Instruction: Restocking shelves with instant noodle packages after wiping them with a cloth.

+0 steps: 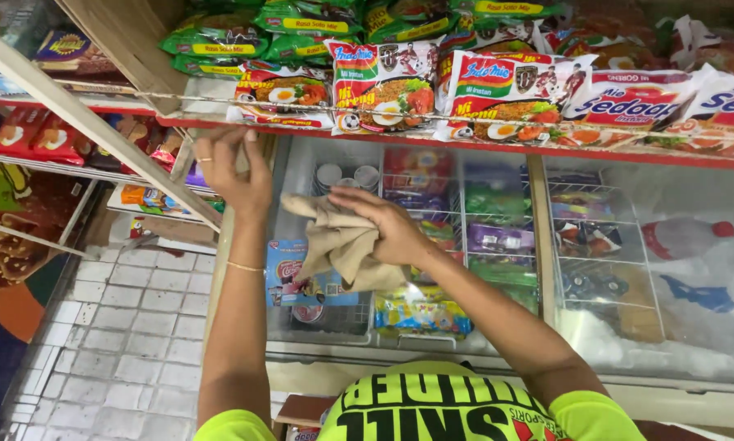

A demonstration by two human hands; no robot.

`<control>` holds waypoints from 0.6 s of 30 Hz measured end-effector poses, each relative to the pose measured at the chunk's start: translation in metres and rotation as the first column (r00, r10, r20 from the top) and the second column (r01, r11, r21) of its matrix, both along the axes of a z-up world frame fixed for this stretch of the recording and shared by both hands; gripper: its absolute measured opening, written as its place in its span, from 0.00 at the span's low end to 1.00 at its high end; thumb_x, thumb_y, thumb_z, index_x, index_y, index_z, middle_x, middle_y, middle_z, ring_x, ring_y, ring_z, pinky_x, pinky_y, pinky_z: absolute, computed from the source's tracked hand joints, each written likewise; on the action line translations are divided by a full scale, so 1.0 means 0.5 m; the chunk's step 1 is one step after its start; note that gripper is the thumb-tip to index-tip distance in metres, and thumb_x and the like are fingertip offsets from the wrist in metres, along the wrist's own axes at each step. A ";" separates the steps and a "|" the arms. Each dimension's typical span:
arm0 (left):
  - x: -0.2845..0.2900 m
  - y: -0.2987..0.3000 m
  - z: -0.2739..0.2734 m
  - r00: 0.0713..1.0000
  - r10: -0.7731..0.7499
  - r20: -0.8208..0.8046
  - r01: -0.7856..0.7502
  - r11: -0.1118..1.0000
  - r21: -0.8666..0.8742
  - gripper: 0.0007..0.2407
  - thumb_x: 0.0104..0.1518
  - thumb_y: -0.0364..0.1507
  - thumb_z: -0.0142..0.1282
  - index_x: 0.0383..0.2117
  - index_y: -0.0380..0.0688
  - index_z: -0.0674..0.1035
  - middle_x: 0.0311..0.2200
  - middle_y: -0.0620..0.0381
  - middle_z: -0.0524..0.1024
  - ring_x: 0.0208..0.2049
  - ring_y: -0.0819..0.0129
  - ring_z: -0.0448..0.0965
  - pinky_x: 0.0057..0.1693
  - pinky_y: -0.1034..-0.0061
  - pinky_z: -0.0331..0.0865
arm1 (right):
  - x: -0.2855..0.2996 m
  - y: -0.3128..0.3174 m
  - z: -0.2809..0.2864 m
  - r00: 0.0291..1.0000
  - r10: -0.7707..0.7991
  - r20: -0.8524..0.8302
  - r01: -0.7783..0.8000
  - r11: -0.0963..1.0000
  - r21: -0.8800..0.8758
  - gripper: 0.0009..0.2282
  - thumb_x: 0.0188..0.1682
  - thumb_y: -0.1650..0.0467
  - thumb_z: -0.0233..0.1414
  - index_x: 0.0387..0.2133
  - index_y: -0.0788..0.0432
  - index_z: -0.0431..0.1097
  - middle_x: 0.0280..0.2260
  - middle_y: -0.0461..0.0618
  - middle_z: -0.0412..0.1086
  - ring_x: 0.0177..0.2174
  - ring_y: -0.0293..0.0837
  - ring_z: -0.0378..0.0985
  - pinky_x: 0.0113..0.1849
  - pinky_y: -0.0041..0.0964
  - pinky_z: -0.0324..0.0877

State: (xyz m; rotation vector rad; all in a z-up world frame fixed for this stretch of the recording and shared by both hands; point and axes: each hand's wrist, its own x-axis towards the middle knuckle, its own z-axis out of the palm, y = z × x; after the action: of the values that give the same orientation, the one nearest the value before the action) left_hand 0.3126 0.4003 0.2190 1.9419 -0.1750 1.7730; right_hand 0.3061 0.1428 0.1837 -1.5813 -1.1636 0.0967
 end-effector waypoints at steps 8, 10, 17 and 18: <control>0.032 0.062 -0.026 0.970 0.226 -0.087 -0.182 0.918 0.352 0.13 0.64 0.33 0.61 0.51 0.42 0.81 0.47 0.50 0.76 0.46 0.47 0.73 0.48 0.60 0.65 | 0.059 0.106 -0.001 0.980 -0.140 0.140 0.147 0.988 -0.038 0.45 0.33 0.77 0.62 0.70 0.46 0.53 0.69 0.51 0.53 0.64 0.62 0.59 0.60 0.61 0.60; 0.046 0.080 -0.045 0.952 0.272 -0.139 -0.208 0.910 0.357 0.16 0.60 0.34 0.66 0.51 0.43 0.81 0.45 0.53 0.75 0.43 0.50 0.72 0.45 0.61 0.63 | 0.065 0.122 0.002 0.973 -0.180 0.144 0.188 0.981 -0.047 0.47 0.34 0.76 0.62 0.71 0.44 0.50 0.70 0.51 0.50 0.64 0.63 0.59 0.59 0.63 0.60; 0.056 0.056 -0.038 0.963 0.231 -0.138 -0.199 0.957 0.211 0.20 0.57 0.50 0.68 0.45 0.51 0.84 0.40 0.61 0.76 0.41 0.56 0.72 0.47 0.63 0.62 | 0.077 0.143 0.014 0.959 -0.273 0.069 0.278 0.958 -0.066 0.50 0.35 0.76 0.60 0.74 0.43 0.40 0.66 0.52 0.54 0.62 0.64 0.62 0.58 0.65 0.62; 0.054 0.051 -0.043 0.947 0.283 -0.153 -0.252 0.948 0.194 0.19 0.57 0.52 0.66 0.44 0.55 0.84 0.39 0.65 0.75 0.42 0.60 0.71 0.47 0.66 0.60 | 0.073 0.143 0.017 0.955 -0.294 0.037 0.296 0.952 -0.080 0.51 0.35 0.77 0.59 0.74 0.44 0.38 0.61 0.52 0.61 0.59 0.65 0.66 0.57 0.65 0.63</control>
State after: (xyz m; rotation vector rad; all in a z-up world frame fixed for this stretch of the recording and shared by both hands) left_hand 0.3395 0.4257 0.1975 2.3326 0.0005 1.7862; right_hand 0.3426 0.2143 0.1923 -1.8197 -0.9394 -0.0709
